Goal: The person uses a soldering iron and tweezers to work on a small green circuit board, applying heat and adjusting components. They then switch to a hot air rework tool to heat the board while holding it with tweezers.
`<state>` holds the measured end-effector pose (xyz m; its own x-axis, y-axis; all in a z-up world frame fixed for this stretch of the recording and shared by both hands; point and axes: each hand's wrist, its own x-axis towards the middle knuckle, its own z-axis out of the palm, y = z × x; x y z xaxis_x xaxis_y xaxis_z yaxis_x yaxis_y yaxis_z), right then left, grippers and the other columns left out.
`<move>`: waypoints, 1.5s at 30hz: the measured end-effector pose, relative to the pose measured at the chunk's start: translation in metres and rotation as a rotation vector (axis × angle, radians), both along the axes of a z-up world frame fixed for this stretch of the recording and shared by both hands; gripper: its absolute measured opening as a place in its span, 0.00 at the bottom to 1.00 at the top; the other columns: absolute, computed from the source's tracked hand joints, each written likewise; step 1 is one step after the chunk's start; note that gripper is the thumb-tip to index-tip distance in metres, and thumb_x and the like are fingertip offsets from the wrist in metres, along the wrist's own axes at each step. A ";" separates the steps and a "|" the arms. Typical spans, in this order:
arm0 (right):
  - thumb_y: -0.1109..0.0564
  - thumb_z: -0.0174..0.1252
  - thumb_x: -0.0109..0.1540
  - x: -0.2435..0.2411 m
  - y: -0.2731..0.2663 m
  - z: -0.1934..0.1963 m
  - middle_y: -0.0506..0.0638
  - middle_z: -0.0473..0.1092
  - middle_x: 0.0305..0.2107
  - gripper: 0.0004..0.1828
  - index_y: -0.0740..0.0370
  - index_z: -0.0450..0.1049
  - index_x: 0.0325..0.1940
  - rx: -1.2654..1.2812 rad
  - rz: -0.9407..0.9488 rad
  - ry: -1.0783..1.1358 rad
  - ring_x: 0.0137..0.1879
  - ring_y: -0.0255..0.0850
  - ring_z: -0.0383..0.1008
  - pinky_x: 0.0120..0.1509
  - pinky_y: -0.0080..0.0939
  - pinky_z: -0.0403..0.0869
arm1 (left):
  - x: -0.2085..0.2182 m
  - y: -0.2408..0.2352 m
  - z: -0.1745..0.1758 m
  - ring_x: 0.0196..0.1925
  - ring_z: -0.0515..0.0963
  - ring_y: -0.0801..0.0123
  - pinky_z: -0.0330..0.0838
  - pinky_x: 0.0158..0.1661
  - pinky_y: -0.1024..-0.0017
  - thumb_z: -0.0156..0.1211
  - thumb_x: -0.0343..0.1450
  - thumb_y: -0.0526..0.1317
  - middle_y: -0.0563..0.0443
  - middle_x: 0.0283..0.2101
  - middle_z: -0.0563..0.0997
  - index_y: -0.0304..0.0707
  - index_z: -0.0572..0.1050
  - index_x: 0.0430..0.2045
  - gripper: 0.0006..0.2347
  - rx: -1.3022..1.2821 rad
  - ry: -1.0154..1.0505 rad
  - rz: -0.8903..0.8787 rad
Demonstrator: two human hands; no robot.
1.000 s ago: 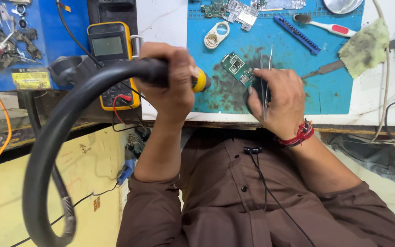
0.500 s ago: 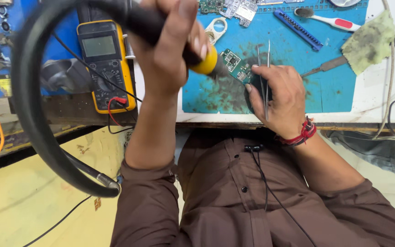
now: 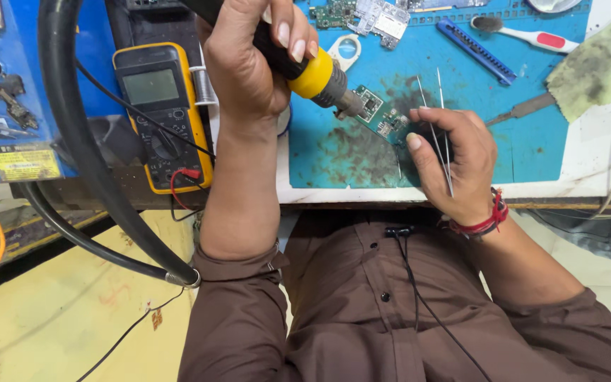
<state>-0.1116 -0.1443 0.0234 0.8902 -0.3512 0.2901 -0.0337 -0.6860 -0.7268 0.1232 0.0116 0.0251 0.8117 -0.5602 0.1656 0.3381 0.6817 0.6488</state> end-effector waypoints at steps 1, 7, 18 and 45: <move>0.64 0.64 0.69 0.000 0.000 0.000 0.53 0.77 0.49 0.14 0.65 0.73 0.59 0.002 -0.006 0.004 0.49 0.46 0.75 0.55 0.41 0.73 | 0.001 -0.001 -0.001 0.25 0.72 0.64 0.71 0.33 0.64 0.52 0.81 0.35 0.48 0.24 0.68 0.33 0.70 0.30 0.09 -0.015 0.021 -0.005; 0.64 0.64 0.70 -0.002 0.000 -0.004 0.53 0.78 0.47 0.14 0.65 0.73 0.59 0.016 -0.003 -0.006 0.50 0.45 0.76 0.56 0.40 0.73 | -0.001 0.000 -0.009 0.26 0.73 0.64 0.72 0.36 0.64 0.50 0.82 0.37 0.47 0.25 0.68 0.33 0.69 0.29 0.11 -0.036 0.064 -0.070; 0.64 0.64 0.70 -0.003 -0.001 -0.005 0.53 0.78 0.47 0.13 0.65 0.73 0.58 0.012 -0.008 0.004 0.48 0.44 0.76 0.56 0.40 0.73 | 0.006 -0.004 -0.012 0.25 0.73 0.63 0.72 0.33 0.63 0.51 0.80 0.38 0.47 0.23 0.68 0.34 0.68 0.27 0.11 -0.067 0.051 -0.088; 0.63 0.65 0.70 -0.003 -0.001 -0.007 0.52 0.78 0.46 0.11 0.66 0.74 0.56 0.027 -0.007 0.010 0.48 0.43 0.76 0.55 0.39 0.73 | 0.010 -0.003 -0.020 0.25 0.74 0.63 0.72 0.34 0.62 0.50 0.79 0.39 0.48 0.26 0.68 0.35 0.68 0.26 0.11 -0.091 0.099 -0.103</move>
